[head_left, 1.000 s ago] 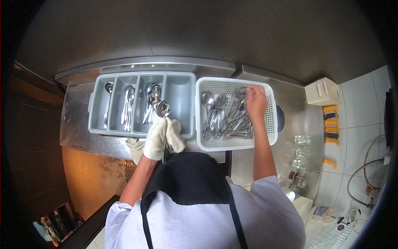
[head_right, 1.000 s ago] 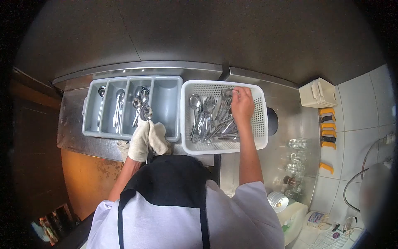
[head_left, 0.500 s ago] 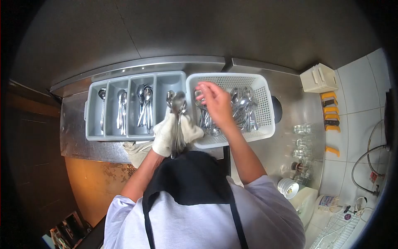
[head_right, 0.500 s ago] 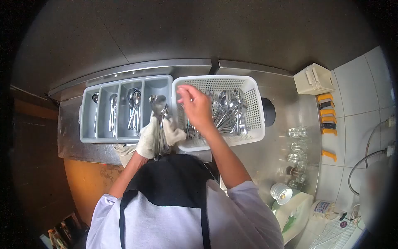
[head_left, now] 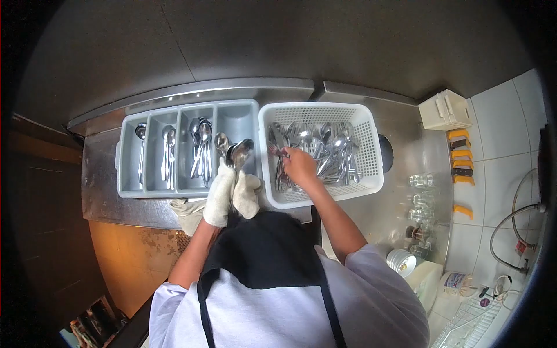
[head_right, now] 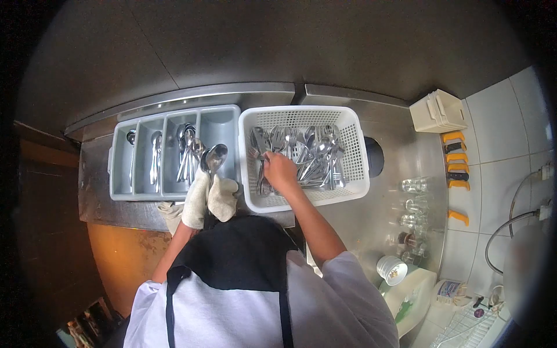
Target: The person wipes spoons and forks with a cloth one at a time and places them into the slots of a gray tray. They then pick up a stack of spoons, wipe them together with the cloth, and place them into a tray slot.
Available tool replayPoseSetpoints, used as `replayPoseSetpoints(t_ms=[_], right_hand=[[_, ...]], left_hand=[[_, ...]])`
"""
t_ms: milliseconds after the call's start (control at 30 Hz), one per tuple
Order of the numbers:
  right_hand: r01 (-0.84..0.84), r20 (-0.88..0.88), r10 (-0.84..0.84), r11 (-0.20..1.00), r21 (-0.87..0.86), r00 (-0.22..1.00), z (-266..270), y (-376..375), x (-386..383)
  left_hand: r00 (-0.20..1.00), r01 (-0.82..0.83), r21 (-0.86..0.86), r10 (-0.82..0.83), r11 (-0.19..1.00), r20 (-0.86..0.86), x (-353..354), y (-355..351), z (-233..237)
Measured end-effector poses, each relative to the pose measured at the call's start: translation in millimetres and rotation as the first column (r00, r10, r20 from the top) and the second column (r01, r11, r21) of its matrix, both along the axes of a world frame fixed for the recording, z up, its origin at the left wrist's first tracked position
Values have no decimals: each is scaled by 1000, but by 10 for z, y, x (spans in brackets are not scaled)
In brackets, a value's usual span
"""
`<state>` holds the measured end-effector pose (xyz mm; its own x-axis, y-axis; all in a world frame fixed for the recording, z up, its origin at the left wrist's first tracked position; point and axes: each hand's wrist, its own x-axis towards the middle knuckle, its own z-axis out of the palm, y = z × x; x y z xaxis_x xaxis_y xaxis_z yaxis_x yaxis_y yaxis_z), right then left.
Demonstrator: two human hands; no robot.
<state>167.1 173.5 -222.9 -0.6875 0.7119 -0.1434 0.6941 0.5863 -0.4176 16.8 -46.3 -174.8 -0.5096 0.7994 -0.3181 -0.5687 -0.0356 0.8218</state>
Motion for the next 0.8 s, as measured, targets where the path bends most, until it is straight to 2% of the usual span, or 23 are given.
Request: replayPoseSetpoints(t_ms=[67,100,200,300,400,500,600,667,733,800], right_hand=[[-35,11,35,999,24,999,2,-82,-5],[-40,93,41,999,-14,995,19,-65,-2],[36,-15,-37,999,-39,999,-37,171,69],[246,-119,-234,965,95,965,-176,590,139],[222,-140,-217,975,21,966,-372,856,169],[109,-226,-131,988,-107,965,-322,900,152],[114,-214,-138,986,-119,967,-486,971,102],[76,-199,-99,990,-121,975,-488,1004,69],[68,-149,-83,992,-105,985,-498,1040,41],[83,-67,-88,994,-72,994,-519,1064,-6]], left_hand=[[997,-42,-3,42,999,65,-21,1,-8],[984,-20,12,17,1000,180,-23,-33,15],[953,7,14,-11,1000,302,75,40,496],[986,-59,-40,64,997,151,80,61,345],[967,-11,-39,20,999,255,111,26,388],[953,24,21,-29,999,302,93,-35,375],[911,28,82,-59,996,409,115,-51,538],[995,74,202,-86,976,51,38,-37,376],[992,90,241,-64,966,-113,24,-41,351],[997,43,215,-27,976,-75,41,-60,464]])
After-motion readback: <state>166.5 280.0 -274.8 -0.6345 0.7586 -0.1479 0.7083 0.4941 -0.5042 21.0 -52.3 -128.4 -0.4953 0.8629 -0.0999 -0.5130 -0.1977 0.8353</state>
